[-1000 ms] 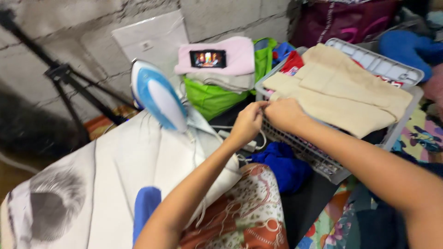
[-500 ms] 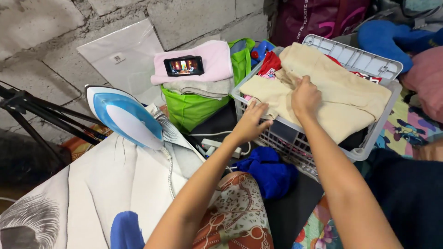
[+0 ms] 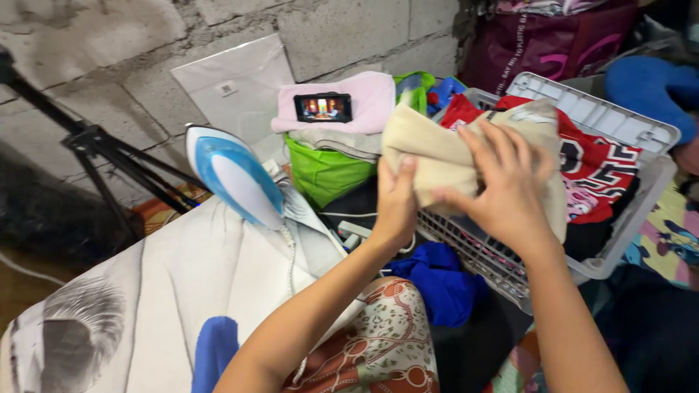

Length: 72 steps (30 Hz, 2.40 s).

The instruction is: The person folds a beige sweatshirt, a pink Hello Kitty pajama top, and a red t-shirt on an ironing board. They smooth and fold each garment by hand, then place the folded items into a nearby laundry basket.

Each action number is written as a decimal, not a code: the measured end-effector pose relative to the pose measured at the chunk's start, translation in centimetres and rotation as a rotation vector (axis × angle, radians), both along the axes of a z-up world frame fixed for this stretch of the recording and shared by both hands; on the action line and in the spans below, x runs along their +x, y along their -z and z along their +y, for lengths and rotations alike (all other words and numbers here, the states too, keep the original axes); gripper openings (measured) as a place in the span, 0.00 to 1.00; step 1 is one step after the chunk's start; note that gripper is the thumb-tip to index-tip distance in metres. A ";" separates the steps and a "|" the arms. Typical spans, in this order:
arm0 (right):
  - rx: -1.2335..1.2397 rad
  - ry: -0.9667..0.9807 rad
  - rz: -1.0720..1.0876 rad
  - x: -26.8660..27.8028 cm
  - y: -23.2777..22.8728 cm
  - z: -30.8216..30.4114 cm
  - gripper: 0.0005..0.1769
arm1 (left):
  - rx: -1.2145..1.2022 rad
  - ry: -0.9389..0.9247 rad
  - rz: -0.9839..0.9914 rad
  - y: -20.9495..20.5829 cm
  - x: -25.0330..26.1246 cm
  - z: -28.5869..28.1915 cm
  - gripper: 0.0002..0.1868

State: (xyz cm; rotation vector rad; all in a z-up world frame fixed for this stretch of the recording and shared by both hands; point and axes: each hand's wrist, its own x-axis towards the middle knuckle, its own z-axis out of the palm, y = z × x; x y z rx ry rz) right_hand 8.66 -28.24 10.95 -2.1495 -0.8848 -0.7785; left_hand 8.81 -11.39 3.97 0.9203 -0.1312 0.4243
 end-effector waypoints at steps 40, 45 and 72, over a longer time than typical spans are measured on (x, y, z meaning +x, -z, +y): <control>-0.829 -0.441 -0.031 -26.7 6.6 34.2 0.40 | 1.751 -0.632 0.711 1.9 -45.4 40.3 0.23; -0.737 -0.470 -0.024 -26.6 7.1 32.9 0.25 | 1.700 -0.745 0.706 0.1 -41.5 40.5 0.19; 0.376 -0.809 -0.096 -22.9 -14.1 45.4 0.25 | 1.681 -1.351 0.400 -17.4 -48.5 41.6 0.16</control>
